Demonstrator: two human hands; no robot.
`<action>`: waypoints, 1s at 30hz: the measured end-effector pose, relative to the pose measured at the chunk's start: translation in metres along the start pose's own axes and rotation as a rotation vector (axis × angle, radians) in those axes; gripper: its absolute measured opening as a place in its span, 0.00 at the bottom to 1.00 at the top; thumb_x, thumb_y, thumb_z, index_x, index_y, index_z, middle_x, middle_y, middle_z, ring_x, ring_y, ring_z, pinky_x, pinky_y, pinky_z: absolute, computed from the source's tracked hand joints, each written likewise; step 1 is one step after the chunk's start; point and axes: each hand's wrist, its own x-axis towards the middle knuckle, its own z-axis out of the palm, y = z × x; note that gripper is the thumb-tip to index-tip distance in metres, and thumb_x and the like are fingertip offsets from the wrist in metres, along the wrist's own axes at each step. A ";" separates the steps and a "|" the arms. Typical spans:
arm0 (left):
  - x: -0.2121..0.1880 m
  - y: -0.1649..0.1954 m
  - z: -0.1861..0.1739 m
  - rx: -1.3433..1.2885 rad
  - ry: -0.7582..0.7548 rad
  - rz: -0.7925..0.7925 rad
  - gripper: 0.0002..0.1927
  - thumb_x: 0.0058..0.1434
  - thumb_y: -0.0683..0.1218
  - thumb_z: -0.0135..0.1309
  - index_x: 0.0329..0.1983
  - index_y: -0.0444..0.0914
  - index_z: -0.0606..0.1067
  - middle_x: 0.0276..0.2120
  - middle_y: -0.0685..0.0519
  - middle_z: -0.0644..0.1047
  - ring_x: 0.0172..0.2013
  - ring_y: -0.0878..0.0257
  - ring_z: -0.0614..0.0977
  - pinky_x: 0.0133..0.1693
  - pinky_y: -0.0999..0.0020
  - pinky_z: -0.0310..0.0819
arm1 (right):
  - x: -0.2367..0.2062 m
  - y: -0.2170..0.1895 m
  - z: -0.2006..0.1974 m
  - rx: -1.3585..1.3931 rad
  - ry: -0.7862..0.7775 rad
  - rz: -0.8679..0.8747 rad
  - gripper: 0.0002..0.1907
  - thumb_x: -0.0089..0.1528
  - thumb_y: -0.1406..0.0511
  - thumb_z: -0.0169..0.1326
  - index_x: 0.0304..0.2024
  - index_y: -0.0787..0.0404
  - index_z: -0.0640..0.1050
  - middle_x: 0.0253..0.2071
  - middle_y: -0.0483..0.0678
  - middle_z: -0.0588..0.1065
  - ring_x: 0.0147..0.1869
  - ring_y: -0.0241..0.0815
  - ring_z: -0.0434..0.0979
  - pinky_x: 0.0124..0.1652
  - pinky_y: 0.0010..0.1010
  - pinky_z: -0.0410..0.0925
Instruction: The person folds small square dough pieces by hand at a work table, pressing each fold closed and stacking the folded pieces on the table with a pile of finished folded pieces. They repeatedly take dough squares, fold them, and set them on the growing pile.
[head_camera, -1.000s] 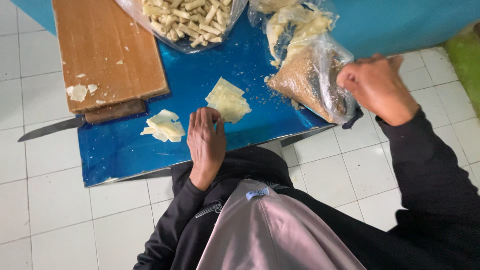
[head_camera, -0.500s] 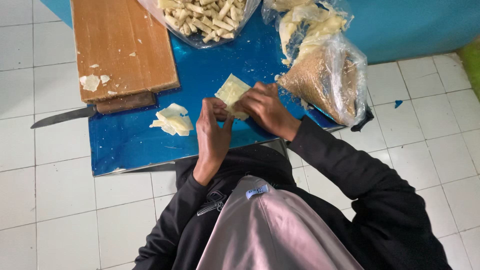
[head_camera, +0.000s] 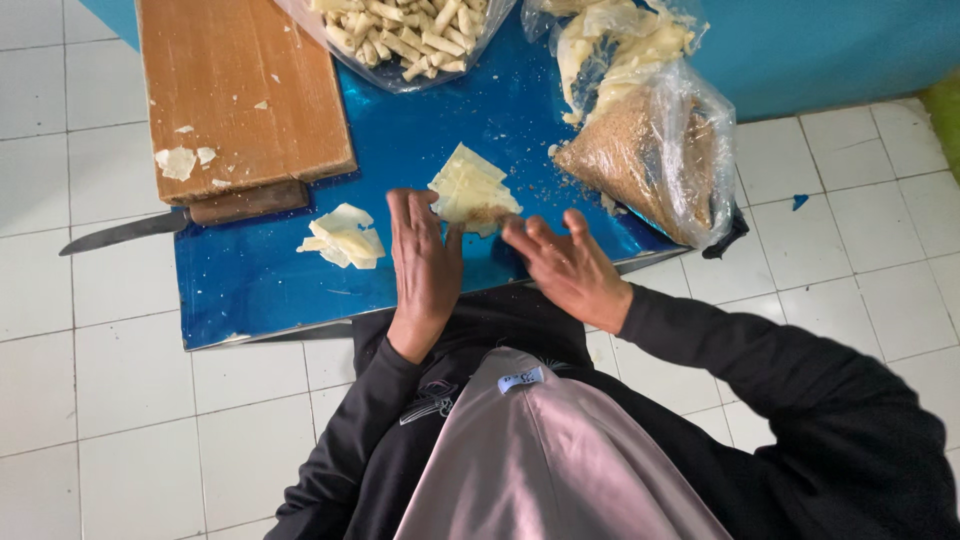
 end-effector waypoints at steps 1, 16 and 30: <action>0.000 0.000 -0.001 0.054 0.041 0.072 0.25 0.55 0.32 0.61 0.53 0.29 0.65 0.49 0.38 0.65 0.46 0.42 0.73 0.46 0.52 0.69 | 0.001 0.002 -0.001 0.067 0.081 0.023 0.11 0.58 0.70 0.55 0.43 0.60 0.79 0.63 0.44 0.66 0.61 0.44 0.63 0.55 0.49 0.57; 0.004 0.007 -0.001 0.141 0.022 0.028 0.14 0.56 0.34 0.61 0.40 0.35 0.69 0.39 0.44 0.69 0.42 0.45 0.72 0.43 0.52 0.65 | 0.034 0.023 0.012 0.749 0.391 0.486 0.05 0.63 0.65 0.62 0.38 0.56 0.78 0.39 0.45 0.74 0.48 0.50 0.71 0.48 0.45 0.60; 0.007 0.004 0.009 -0.087 -0.045 -0.039 0.17 0.56 0.31 0.60 0.45 0.34 0.68 0.36 0.44 0.72 0.37 0.51 0.78 0.38 0.56 0.71 | 0.032 0.015 -0.004 1.068 0.473 0.463 0.13 0.66 0.76 0.55 0.51 0.62 0.81 0.47 0.53 0.81 0.50 0.50 0.81 0.47 0.38 0.72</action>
